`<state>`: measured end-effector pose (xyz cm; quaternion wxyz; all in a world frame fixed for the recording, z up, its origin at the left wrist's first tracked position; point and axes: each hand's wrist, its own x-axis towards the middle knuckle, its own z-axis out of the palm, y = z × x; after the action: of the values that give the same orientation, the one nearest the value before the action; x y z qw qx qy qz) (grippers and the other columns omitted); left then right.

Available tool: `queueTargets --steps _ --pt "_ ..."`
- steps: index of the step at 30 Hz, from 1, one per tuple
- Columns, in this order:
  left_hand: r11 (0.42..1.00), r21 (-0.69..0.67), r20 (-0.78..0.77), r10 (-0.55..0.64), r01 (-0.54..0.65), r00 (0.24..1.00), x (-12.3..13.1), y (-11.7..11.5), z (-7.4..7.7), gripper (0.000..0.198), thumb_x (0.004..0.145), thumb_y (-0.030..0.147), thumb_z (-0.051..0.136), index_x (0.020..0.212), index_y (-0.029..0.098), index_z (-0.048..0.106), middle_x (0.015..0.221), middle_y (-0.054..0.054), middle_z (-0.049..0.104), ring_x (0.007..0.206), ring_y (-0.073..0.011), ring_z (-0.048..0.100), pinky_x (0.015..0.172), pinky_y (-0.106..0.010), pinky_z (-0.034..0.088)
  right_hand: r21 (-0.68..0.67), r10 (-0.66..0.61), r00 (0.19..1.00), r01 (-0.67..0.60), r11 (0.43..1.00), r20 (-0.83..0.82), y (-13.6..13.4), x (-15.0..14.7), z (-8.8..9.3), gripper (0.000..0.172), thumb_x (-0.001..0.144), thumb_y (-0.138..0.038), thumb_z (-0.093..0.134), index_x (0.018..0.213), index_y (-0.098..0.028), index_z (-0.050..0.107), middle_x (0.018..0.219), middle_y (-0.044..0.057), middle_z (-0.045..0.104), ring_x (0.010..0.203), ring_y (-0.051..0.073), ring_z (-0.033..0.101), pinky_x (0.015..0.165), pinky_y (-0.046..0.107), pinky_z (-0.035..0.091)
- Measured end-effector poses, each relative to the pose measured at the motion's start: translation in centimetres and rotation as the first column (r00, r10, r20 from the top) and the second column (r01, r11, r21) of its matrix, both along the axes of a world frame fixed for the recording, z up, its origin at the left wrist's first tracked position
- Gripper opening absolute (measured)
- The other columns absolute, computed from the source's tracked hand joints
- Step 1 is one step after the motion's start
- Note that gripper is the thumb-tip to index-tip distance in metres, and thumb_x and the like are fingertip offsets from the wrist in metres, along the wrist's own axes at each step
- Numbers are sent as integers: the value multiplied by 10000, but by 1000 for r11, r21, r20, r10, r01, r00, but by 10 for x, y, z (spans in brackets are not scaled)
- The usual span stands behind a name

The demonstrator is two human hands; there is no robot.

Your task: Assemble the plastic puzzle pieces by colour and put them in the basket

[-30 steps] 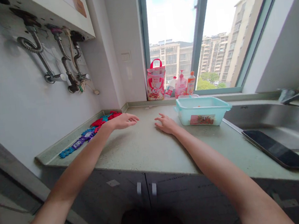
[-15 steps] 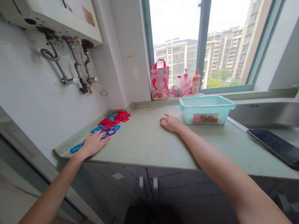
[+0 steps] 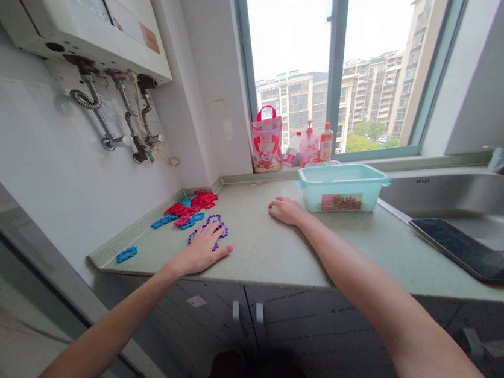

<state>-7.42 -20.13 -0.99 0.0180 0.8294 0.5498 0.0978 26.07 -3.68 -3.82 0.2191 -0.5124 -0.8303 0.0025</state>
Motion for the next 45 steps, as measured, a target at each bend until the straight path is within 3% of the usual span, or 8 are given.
queueTargets --steps 14,19,22,25,28,33,41,45 --pt "854 74 76 -520 516 851 117 104 9 626 1058 591 437 1542 200 513 1685 -145 412 1579 -287 347 1304 -496 250 -51 52 980 -63 997 -194 8 11 1 447 1088 -330 373 1413 -213 658 1446 99 680 1363 236 615 1195 398 427" --pt "822 227 54 -546 522 836 73 128 47 537 1046 597 426 1297 228 724 1517 -126 608 1436 -295 525 1235 -435 348 -109 81 963 -112 988 -257 2 12 7 479 1104 -432 344 1386 -245 683 1420 69 704 1313 249 651 1170 418 458" --pt "951 35 -15 -307 307 952 23 145 77 501 845 684 680 1021 228 792 1061 -90 798 991 -274 734 942 -336 533 -170 112 955 -162 972 -274 -4 11 13 492 1092 -483 381 1404 -249 682 1441 63 691 1336 257 633 1203 426 422" --pt "989 -124 -145 -95 78 985 -17 162 90 594 554 647 890 978 242 794 962 -63 806 836 -265 720 764 -308 535 -202 146 945 -210 956 -291 -11 11 21 452 1074 -444 434 1400 -266 692 1418 34 706 1320 261 639 1201 433 422" --pt "970 -240 -236 -14 -44 972 -34 173 86 608 424 477 957 949 210 807 935 -62 809 806 -260 688 751 -328 531 -199 176 939 -240 950 -295 -16 11 26 401 997 -304 546 1350 -249 729 1380 30 727 1301 267 646 1185 420 433" --pt "944 -329 -132 -69 23 989 -29 181 73 381 468 387 897 803 229 806 744 -8 773 711 -227 666 699 -300 513 -164 217 939 -267 950 -268 -21 7 28 343 893 -191 645 1200 -213 796 1270 62 774 1207 265 686 1098 391 487" --pt "941 -38 334 -305 336 892 11 185 38 533 631 352 761 1141 207 708 1117 -68 764 1040 -257 710 825 -315 545 -148 264 937 -302 942 -230 -27 -4 30 317 886 -254 707 1189 -234 800 1197 39 790 1119 236 705 1013 343 502" --pt "910 -44 434 -353 411 829 27 184 18 508 671 357 734 1150 198 684 1227 -93 737 1169 -271 677 918 -356 548 -165 254 930 -304 938 -265 -28 -5 30 304 881 -316 732 1165 -234 802 1132 28 804 1073 232 718 1007 350 505"
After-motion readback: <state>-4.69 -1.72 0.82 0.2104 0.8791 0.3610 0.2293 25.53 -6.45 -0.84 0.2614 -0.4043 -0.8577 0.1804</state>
